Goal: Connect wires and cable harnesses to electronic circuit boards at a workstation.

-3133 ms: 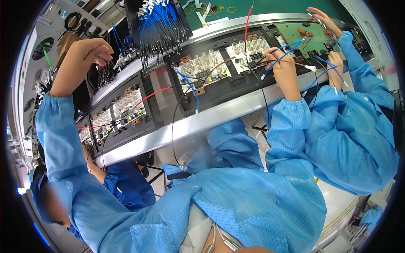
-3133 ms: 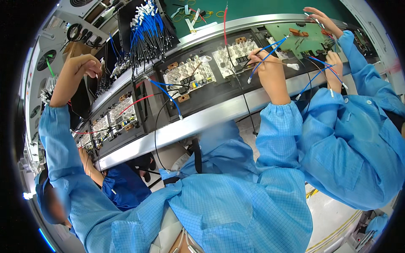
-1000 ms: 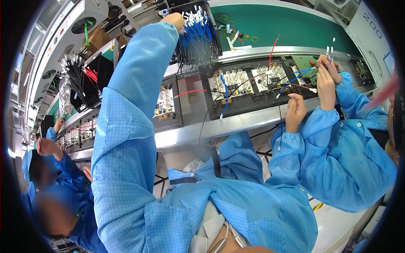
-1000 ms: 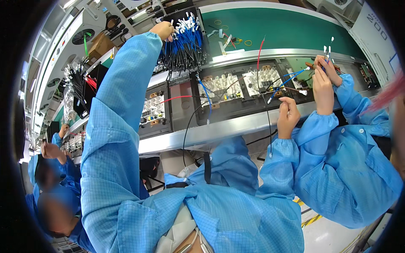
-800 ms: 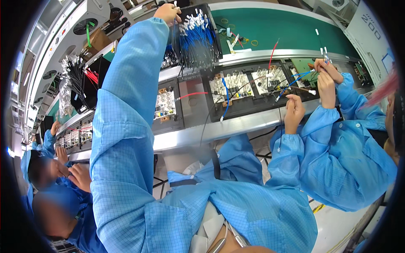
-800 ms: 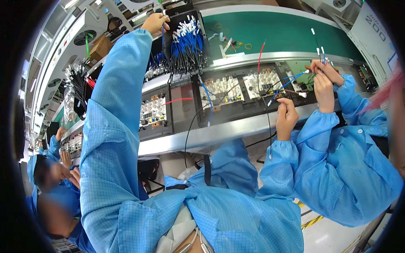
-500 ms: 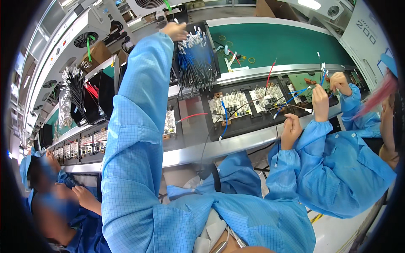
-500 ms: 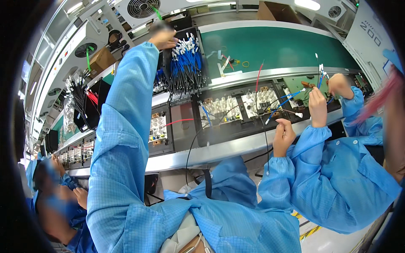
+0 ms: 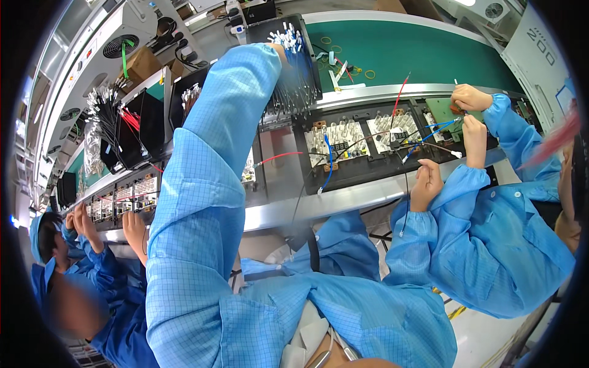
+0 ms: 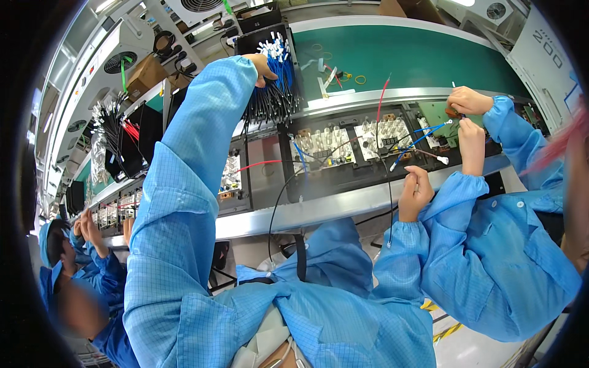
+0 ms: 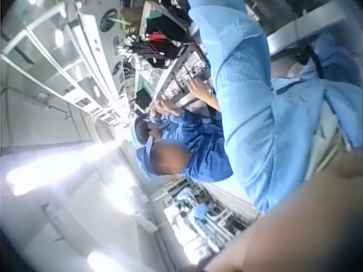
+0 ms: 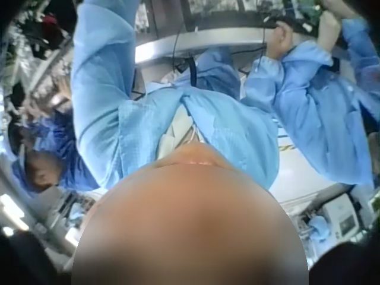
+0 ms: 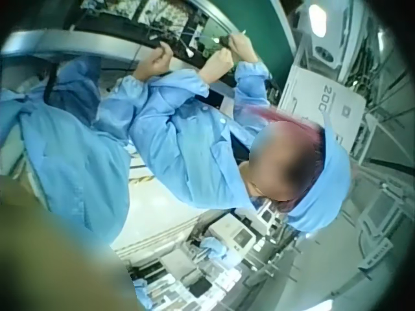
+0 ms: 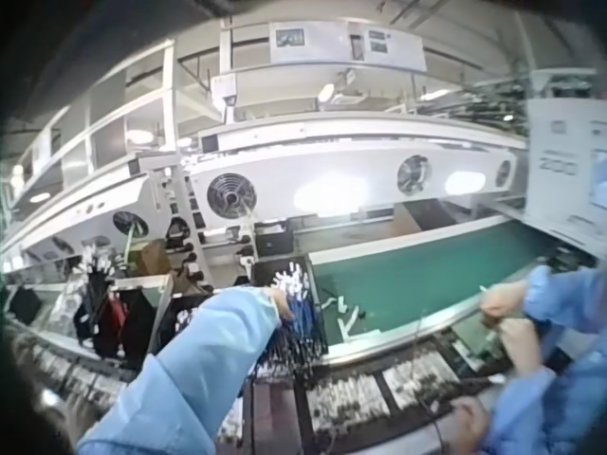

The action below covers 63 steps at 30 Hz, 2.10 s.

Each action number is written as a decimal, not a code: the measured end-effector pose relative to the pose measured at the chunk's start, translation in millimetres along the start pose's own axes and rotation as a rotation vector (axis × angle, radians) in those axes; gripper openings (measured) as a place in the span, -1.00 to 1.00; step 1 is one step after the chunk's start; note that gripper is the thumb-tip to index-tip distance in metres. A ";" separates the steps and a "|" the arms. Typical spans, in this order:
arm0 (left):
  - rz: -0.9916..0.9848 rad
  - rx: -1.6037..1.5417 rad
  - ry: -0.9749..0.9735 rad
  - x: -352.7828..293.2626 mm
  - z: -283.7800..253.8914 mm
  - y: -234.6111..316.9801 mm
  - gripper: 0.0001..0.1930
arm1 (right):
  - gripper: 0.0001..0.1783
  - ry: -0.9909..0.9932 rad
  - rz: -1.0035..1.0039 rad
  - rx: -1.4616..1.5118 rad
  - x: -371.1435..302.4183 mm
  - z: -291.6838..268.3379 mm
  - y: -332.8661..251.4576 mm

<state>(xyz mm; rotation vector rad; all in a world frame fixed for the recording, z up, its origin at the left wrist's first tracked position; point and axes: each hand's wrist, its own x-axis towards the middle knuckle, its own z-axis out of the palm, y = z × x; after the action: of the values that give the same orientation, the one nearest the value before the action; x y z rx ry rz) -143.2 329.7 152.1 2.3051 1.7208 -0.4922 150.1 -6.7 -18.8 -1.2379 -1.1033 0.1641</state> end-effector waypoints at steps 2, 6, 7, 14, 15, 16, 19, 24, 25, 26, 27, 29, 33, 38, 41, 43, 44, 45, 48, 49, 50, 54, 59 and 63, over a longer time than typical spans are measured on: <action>-0.011 -0.034 0.026 9.8 5.0 -10.6 -0.59 | -0.82 -0.008 -0.015 -0.005 1.0 1.2 0.8; -0.016 -0.155 0.120 22.9 18.0 -19.3 -0.68 | -0.82 -0.001 -0.014 -0.011 1.1 3.2 -0.4; -0.015 -0.157 0.118 23.0 19.7 -18.5 -0.68 | -0.82 0.018 -0.023 -0.009 1.7 4.7 -1.2; -0.158 -0.316 0.290 30.3 31.6 -23.5 -0.83 | -0.83 -0.003 -0.015 -0.020 -1.1 3.5 -7.0; -0.147 -0.315 0.283 34.0 32.4 -24.5 -0.82 | -0.83 0.006 -0.023 -0.032 -1.7 4.8 -5.3; -0.100 -0.419 0.181 38.3 30.6 -40.2 -0.82 | -0.83 0.041 -0.067 -0.010 -0.2 8.6 -3.7; -0.124 -0.536 0.035 34.1 19.3 -43.5 -0.81 | -0.84 0.039 -0.058 -0.001 -2.3 6.0 -3.8; 0.007 -0.445 0.160 21.6 -2.3 -58.3 -0.79 | -0.84 0.047 -0.018 0.012 0.0 5.9 -3.9; -0.011 -0.502 0.169 17.7 -5.0 -55.5 -0.78 | -0.84 0.062 -0.004 0.040 0.1 3.9 -4.1; -0.050 -0.546 0.247 14.7 -2.9 -55.2 -0.71 | -0.85 0.056 0.029 0.094 -0.7 2.8 -3.2; -0.062 -0.546 0.257 15.9 4.0 -71.3 -0.71 | -0.85 0.049 0.025 0.108 -1.5 0.7 -4.2; 0.263 -0.410 0.396 19.9 26.7 -152.7 -0.75 | -0.86 0.051 0.004 0.298 1.6 4.8 -8.1; 0.220 -1.328 0.411 -36.2 11.4 -81.1 -0.54 | -0.87 0.186 -0.041 0.289 -23.0 -24.1 -12.1; 0.419 -1.333 0.437 -109.2 -17.5 -64.6 -0.64 | -0.86 -0.044 -0.256 0.354 -30.1 -18.4 -95.7; 0.693 -1.205 0.365 -180.3 -30.0 -33.8 -0.55 | -0.83 -0.297 -0.347 0.249 -26.4 -20.3 -150.8; 0.737 -1.099 0.381 -249.8 -25.6 4.0 -0.56 | -0.81 -0.381 -0.334 0.247 -27.4 -26.1 -165.5; 0.786 -1.104 0.373 -270.6 -20.4 16.9 -0.64 | -0.80 -0.424 -0.286 0.235 -27.8 -23.4 -174.5; 0.833 -1.021 0.306 -292.2 -12.6 37.0 -0.54 | -0.78 -0.462 -0.226 0.215 -31.5 -21.0 -183.0; 0.996 -0.897 0.237 -344.9 37.0 92.1 -0.48 | -0.71 -0.491 -0.108 0.197 -47.7 -7.0 -209.4; 1.048 -0.940 0.341 -346.0 66.3 108.9 -0.59 | -0.69 -0.543 -0.119 0.206 -49.0 -5.2 -213.8; 1.192 -0.820 0.590 -354.7 84.1 119.8 -0.69 | -0.68 -0.559 -0.203 0.115 -55.4 -7.1 -211.3; 1.049 -0.983 0.603 -356.7 134.1 149.1 -0.67 | -0.75 -0.467 -0.005 0.191 -74.6 -8.9 -190.2; 1.116 -0.888 0.622 -326.7 164.6 144.5 -0.69 | -0.79 -0.461 -0.162 -0.164 -75.9 -18.3 -162.3; 1.119 -0.971 0.591 -292.5 178.2 137.4 -0.78 | -0.74 -0.533 -0.402 -0.191 -58.1 -4.4 -135.2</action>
<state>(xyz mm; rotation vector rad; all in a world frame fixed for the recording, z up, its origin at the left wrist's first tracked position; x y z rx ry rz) -110.5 -34.2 100.5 2.1734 0.3051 1.0425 64.2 -98.6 57.6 -1.1400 -1.8435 0.0829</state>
